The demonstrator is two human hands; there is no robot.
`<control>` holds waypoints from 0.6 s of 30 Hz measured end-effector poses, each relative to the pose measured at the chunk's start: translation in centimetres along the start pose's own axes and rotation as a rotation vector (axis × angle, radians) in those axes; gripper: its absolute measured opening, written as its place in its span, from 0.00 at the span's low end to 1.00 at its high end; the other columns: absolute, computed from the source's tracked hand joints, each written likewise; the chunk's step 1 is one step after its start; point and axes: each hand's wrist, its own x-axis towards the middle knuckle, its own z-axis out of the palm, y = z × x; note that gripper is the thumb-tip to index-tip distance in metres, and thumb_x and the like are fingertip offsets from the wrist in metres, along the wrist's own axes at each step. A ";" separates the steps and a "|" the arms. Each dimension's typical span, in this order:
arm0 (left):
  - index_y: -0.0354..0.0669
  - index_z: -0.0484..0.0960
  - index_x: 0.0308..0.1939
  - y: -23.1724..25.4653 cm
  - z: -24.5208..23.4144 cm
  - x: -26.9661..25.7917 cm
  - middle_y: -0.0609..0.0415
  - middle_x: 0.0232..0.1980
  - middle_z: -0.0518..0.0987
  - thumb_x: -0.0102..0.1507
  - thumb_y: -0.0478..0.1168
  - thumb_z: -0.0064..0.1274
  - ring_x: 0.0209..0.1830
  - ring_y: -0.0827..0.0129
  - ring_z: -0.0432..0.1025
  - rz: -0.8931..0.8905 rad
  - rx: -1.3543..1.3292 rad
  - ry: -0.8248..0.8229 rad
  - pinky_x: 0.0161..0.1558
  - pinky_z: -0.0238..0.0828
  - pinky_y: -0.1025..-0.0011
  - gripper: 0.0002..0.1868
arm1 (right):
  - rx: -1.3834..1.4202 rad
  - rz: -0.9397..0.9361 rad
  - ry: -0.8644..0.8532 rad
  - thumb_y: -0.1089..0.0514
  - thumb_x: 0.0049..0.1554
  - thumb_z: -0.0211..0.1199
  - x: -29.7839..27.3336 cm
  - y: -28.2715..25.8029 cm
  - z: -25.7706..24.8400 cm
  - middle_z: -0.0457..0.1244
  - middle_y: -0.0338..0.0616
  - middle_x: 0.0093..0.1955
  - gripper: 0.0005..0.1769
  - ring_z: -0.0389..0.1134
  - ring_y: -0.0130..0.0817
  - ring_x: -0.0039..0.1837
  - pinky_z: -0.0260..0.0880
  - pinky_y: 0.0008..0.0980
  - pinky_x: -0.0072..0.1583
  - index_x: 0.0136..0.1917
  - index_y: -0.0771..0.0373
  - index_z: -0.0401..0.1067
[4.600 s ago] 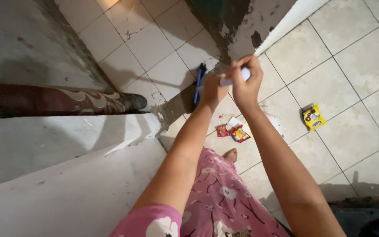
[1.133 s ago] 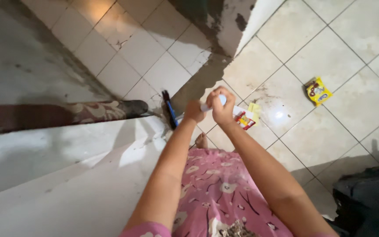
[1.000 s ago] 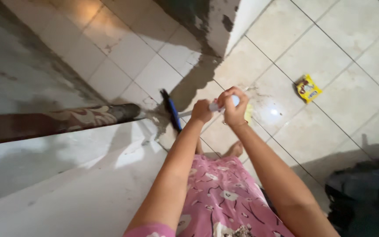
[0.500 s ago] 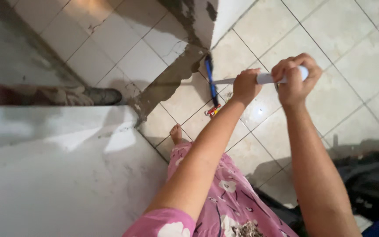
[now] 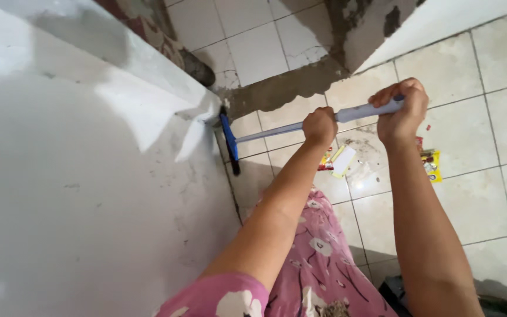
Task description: The person sweeps a tiled floor using a blue broom, gathering scattered trash including snack wrappers and paper into a pile. The person moves around a parked motorcycle and a wall with peeling paint while sweeping.
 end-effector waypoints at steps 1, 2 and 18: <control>0.45 0.87 0.38 -1.2 -0.5 0.3 0.44 0.42 0.85 0.60 0.35 0.50 0.45 0.48 0.80 -0.021 -0.018 0.011 0.47 0.77 0.56 0.10 | 0.011 0.013 -0.027 0.60 0.63 0.47 0.1 0.9 0.8 0.56 0.49 0.34 0.07 0.59 0.44 0.37 0.70 0.49 0.49 0.43 0.63 0.59; 0.45 0.87 0.38 -2.6 -0.8 0.1 0.44 0.42 0.85 0.62 0.35 0.49 0.45 0.48 0.80 -0.053 -0.043 0.015 0.47 0.77 0.56 0.10 | -0.028 0.019 -0.040 0.59 0.63 0.47 -0.3 1.7 1.6 0.57 0.50 0.33 0.08 0.60 0.44 0.37 0.71 0.48 0.49 0.43 0.63 0.60; 0.42 0.86 0.33 -3.3 -3.3 -4.9 0.41 0.39 0.85 0.59 0.33 0.49 0.38 0.47 0.81 0.003 -0.091 0.072 0.42 0.78 0.55 0.08 | 0.027 0.091 -0.108 0.56 0.66 0.44 -2.5 1.0 4.0 0.53 0.48 0.32 0.09 0.52 0.39 0.32 0.63 0.44 0.44 0.43 0.59 0.57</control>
